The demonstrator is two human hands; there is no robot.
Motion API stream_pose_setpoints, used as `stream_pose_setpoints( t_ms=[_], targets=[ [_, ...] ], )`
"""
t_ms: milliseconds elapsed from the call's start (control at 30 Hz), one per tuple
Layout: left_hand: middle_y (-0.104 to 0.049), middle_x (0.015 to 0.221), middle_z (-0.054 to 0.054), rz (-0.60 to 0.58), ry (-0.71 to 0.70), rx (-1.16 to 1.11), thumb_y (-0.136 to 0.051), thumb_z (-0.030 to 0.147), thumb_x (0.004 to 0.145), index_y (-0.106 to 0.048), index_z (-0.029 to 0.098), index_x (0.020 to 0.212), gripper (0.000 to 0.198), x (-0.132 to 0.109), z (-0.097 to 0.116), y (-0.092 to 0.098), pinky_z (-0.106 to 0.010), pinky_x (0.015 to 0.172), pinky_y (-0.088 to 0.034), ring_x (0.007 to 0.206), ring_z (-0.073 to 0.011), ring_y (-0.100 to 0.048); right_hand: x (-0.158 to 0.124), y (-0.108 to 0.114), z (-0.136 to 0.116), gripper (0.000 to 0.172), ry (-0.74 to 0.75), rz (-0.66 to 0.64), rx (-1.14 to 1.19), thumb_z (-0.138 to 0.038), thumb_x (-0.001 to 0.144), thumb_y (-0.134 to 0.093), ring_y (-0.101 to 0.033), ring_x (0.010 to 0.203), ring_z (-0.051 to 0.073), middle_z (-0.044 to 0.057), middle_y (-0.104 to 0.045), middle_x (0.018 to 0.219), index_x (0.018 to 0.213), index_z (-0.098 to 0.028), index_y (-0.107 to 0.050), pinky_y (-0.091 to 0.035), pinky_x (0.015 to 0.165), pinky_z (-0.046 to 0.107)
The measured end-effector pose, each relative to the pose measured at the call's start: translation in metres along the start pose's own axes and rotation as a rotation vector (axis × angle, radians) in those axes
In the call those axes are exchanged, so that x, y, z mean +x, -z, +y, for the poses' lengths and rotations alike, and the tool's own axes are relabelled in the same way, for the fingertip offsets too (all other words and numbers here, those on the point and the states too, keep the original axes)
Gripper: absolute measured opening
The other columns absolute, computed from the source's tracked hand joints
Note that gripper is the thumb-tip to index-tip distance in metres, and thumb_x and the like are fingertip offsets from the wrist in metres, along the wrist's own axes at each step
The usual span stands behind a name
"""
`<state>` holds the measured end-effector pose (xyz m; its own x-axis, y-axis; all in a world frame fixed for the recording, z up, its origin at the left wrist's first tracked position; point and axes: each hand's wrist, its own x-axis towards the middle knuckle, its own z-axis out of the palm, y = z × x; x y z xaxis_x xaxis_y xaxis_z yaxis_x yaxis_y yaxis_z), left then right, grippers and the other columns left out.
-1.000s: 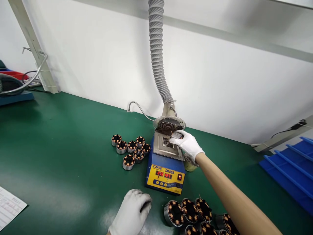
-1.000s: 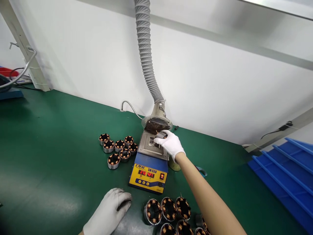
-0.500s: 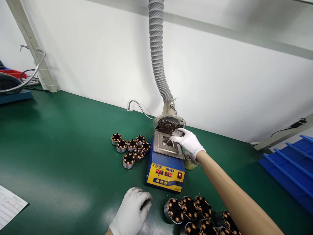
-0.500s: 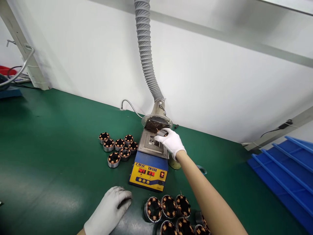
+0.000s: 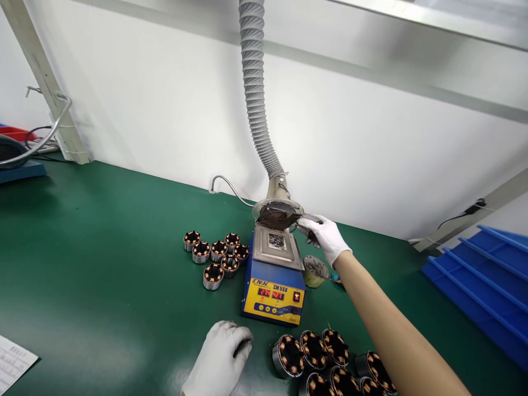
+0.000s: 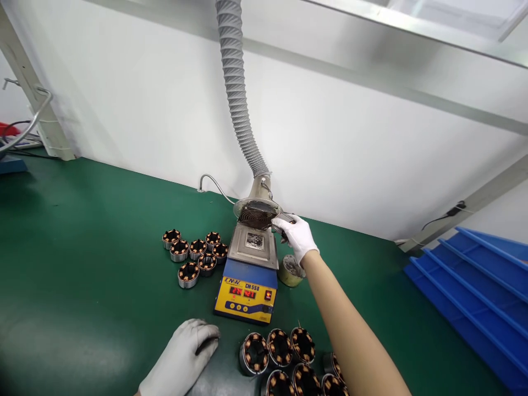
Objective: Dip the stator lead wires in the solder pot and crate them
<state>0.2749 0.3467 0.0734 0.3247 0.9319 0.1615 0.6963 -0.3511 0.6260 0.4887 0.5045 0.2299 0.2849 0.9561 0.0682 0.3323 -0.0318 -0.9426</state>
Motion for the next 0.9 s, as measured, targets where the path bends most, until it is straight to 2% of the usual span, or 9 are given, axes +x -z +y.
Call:
stream_pose_setpoints(
  t_ms=[100,267,433,667,800,900],
  targets=[
    [-0.07,0.086,-0.003,-0.025,0.008,0.008,-0.051,0.01,0.08,-0.066,0.019,0.085,0.018,0.001,0.002,0.002,-0.039,0.082,-0.05,0.086,-0.0224,-0.063,0.007,0.0,0.002,0.034,-0.073,0.041,0.138,-0.036,0.065,-0.064,-0.045,0.035,0.009,0.0,-0.058,0.058,0.091,-0.014,-0.06,-0.021,0.031,0.019],
    [-0.07,0.086,-0.003,-0.046,0.03,-0.012,-0.05,0.011,0.08,-0.067,0.02,0.085,0.02,0.003,0.005,0.007,-0.037,0.081,-0.049,0.084,-0.0211,-0.063,0.013,-0.011,0.002,0.019,-0.196,0.082,0.338,-0.031,0.069,-0.061,-0.041,0.032,0.007,-0.002,-0.057,0.054,0.081,-0.016,-0.057,-0.022,0.029,0.018],
    [-0.069,0.086,-0.003,-0.042,0.055,-0.04,-0.049,0.013,0.082,-0.067,0.022,0.085,0.02,0.001,0.005,0.009,-0.034,0.08,-0.048,0.085,-0.0207,-0.061,0.014,-0.02,0.002,0.011,-0.263,0.111,0.441,-0.027,0.073,-0.061,-0.04,0.033,0.007,-0.002,-0.056,0.051,0.074,-0.018,-0.055,-0.027,0.028,0.018],
    [-0.069,0.087,-0.002,-0.043,0.058,-0.044,-0.05,0.014,0.082,-0.067,0.022,0.087,0.02,0.0,0.004,0.008,-0.034,0.081,-0.047,0.086,-0.021,-0.06,0.017,-0.029,0.002,0.011,-0.252,0.144,0.497,-0.023,0.071,-0.065,-0.048,0.042,0.008,-0.003,-0.058,0.057,0.071,-0.019,-0.054,-0.039,0.035,0.018],
    [-0.069,0.088,-0.003,-0.047,0.054,-0.045,-0.051,0.014,0.081,-0.067,0.022,0.087,0.019,0.0,0.005,0.011,-0.034,0.083,-0.046,0.087,-0.021,-0.06,0.014,-0.029,-0.001,0.01,-0.221,0.133,0.451,-0.024,0.07,-0.064,-0.048,0.041,0.008,-0.003,-0.059,0.058,0.073,-0.02,-0.055,-0.039,0.035,0.019],
    [-0.069,0.089,-0.003,-0.05,0.054,-0.042,-0.051,0.014,0.082,-0.067,0.022,0.087,0.019,-0.002,0.006,0.012,-0.035,0.084,-0.046,0.088,-0.0213,-0.06,0.008,-0.023,0.0,0.015,-0.186,0.096,0.364,-0.026,0.068,-0.065,-0.047,0.038,0.008,-0.002,-0.059,0.058,0.079,-0.019,-0.058,-0.032,0.031,0.019]
  ],
)
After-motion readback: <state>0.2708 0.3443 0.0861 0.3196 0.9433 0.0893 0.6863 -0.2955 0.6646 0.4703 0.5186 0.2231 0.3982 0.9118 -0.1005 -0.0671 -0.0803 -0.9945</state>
